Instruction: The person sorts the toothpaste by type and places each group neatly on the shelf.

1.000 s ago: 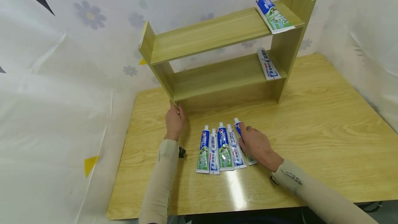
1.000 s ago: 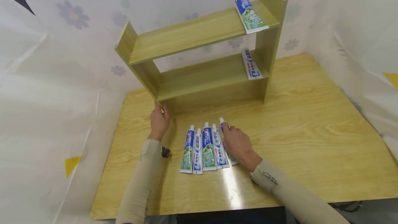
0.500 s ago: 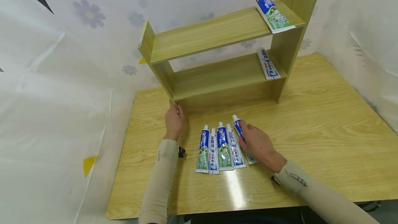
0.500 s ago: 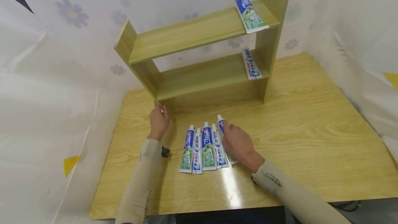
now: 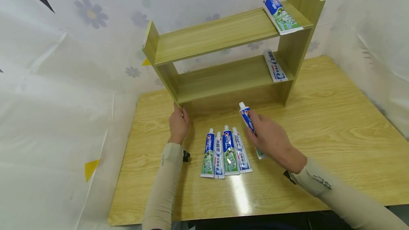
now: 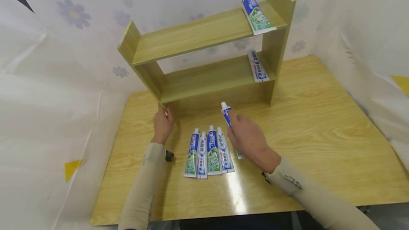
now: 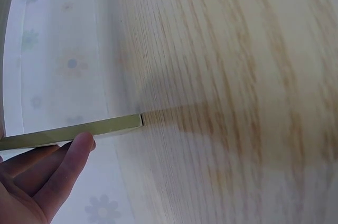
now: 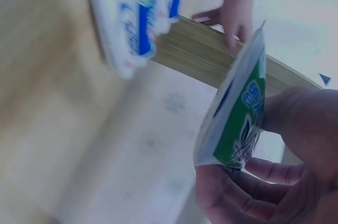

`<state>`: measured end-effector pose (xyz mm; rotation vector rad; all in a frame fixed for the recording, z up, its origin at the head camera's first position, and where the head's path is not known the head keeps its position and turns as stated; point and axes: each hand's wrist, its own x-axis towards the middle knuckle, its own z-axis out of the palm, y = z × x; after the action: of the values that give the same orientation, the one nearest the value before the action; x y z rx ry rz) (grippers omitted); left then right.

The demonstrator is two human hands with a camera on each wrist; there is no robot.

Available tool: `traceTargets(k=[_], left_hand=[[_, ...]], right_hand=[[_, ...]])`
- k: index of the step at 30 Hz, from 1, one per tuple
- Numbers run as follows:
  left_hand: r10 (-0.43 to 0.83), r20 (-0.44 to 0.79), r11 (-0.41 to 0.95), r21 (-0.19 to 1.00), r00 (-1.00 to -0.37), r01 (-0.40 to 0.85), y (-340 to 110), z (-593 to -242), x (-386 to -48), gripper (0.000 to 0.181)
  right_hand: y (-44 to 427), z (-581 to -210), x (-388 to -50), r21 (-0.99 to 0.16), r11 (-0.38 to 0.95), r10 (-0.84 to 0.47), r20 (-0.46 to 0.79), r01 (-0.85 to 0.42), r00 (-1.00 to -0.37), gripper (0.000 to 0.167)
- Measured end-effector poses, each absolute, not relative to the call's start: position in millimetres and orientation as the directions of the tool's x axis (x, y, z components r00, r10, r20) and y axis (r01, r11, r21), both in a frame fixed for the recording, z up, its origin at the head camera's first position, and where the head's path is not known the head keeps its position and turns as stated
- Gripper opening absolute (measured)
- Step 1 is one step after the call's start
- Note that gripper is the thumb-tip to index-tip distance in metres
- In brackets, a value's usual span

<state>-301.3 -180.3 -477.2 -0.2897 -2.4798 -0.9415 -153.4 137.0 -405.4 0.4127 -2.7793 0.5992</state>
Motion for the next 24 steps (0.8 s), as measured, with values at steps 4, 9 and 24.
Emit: traceTargets(k=[4, 9, 24], left_hand=[[0.034, 0.55, 0.71, 0.574, -0.834, 0.408, -190.1, -498.4, -321.4, 0.039], [0.031, 0.562, 0.715, 0.565, -0.827, 0.411, -191.3, -500.0, -321.3, 0.04], [0.015, 0.487, 0.771, 0.55, -0.873, 0.32, -179.6, -476.8, -301.5, 0.04]], right_hand=[[141.0, -385.1, -153.3, -0.339, 0.869, -0.219, 0.39, -0.361, -0.894, 0.039], [144.1, -363.2, -157.0, -0.295, 0.859, -0.229, 0.508, -0.418, -0.83, 0.039], [146.7, -322.2, -167.0, -0.237, 0.837, -0.24, 0.65, -0.493, -0.721, 0.041]])
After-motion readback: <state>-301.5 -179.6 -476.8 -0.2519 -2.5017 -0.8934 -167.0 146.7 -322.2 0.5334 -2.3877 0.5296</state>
